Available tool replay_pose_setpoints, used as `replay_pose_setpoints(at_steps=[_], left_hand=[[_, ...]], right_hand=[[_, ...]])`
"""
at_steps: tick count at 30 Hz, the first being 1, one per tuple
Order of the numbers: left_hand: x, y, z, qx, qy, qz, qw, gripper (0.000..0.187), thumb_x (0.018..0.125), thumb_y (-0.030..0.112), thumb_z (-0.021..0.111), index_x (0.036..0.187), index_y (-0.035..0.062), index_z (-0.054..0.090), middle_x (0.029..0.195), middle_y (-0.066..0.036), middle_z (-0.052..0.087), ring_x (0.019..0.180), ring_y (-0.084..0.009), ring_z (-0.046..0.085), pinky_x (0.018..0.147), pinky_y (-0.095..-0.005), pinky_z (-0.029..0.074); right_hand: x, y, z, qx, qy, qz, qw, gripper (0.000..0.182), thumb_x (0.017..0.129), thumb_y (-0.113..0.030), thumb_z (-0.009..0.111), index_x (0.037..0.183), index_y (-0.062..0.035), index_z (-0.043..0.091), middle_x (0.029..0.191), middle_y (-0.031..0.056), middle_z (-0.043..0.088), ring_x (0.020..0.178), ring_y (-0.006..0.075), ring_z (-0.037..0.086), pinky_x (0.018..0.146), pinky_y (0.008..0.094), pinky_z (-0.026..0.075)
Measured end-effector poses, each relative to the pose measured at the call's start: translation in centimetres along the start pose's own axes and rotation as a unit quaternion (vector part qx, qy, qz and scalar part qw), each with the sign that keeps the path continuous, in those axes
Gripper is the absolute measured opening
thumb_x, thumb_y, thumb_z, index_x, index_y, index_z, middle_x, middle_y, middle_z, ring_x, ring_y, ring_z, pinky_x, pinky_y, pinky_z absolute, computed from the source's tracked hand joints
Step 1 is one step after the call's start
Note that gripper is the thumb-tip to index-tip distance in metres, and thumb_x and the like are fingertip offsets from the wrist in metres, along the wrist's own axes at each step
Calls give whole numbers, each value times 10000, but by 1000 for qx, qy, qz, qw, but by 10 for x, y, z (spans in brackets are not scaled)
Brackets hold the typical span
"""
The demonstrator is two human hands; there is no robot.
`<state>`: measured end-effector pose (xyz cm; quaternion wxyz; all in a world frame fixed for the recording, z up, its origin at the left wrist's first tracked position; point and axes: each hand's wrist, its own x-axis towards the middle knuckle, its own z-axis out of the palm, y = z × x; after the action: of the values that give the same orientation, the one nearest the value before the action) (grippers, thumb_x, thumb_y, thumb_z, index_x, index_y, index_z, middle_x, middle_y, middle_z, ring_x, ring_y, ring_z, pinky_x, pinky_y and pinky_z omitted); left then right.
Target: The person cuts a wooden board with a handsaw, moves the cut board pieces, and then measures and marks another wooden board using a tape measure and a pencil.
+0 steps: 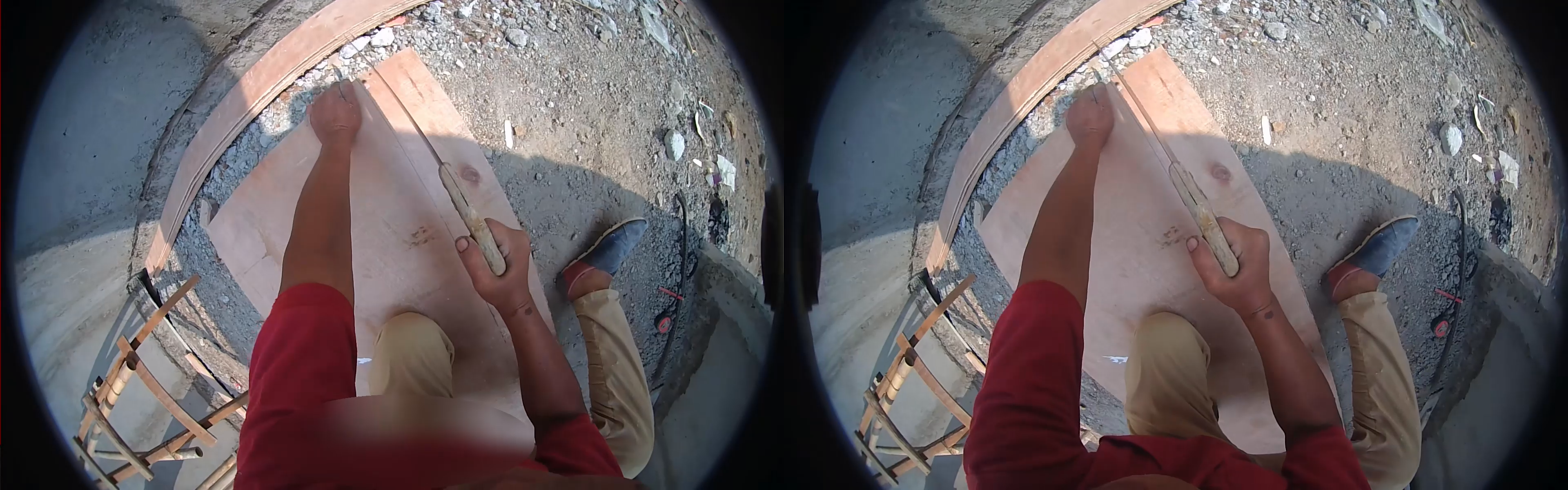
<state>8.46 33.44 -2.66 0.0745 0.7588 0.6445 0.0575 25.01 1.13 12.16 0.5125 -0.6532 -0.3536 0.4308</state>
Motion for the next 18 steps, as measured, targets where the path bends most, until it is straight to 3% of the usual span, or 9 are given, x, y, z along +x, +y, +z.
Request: replay_pose_setpoints(at_steps=[1, 4, 7, 13, 18], left_hand=[[0, 1, 3, 0, -7, -6, 1000, 529, 1052, 448, 367, 1108, 82, 745, 1086, -201, 739, 1074, -395, 676, 1070, -550, 388], [-3, 3, 5, -3, -12, -17, 1000, 513, 1047, 446, 388, 1085, 81, 745, 1076, -205, 737, 1058, -399, 678, 1037, -558, 407], [0, 3, 3, 4, -9, -18, 1000, 506, 1041, 451, 410, 1058, 73, 746, 1052, -212, 736, 1041, -400, 681, 1021, -556, 416], [-3, 7, -4, -2, -13, -22, 1000, 469, 1036, 444, 445, 1046, 85, 746, 1037, -204, 739, 1032, -394, 680, 1001, -525, 430], [-3, 6, -1, 5, -5, -17, 1000, 445, 1032, 436, 457, 1057, 99, 747, 1052, -194, 741, 1043, -385, 679, 976, -511, 446]], right_hand=[[-1, 4, 0, -19, -14, -5, 1000, 243, 890, -133, 724, 719, -21, 592, 567, 21, 521, 514, 71, 463, 477, 298, 364], [0, 24, 18, -38, -21, 14, 999, 154, 836, -121, 732, 759, -36, 628, 609, 127, 582, 525, 252, 603, 541, 364, 481], [1, 43, 43, -59, -31, -27, 997, 128, 819, -118, 734, 773, -38, 644, 659, 158, 620, 580, 347, 632, 568, 405, 506], [-27, 36, 39, -79, -46, -6, 996, 141, 813, -153, 738, 779, -45, 654, 686, 175, 631, 624, 385, 646, 588, 429, 516], [13, 36, 49, -64, -50, 6, 997, 151, 814, -148, 734, 768, -38, 640, 691, 188, 637, 635, 397, 649, 592, 440, 511]])
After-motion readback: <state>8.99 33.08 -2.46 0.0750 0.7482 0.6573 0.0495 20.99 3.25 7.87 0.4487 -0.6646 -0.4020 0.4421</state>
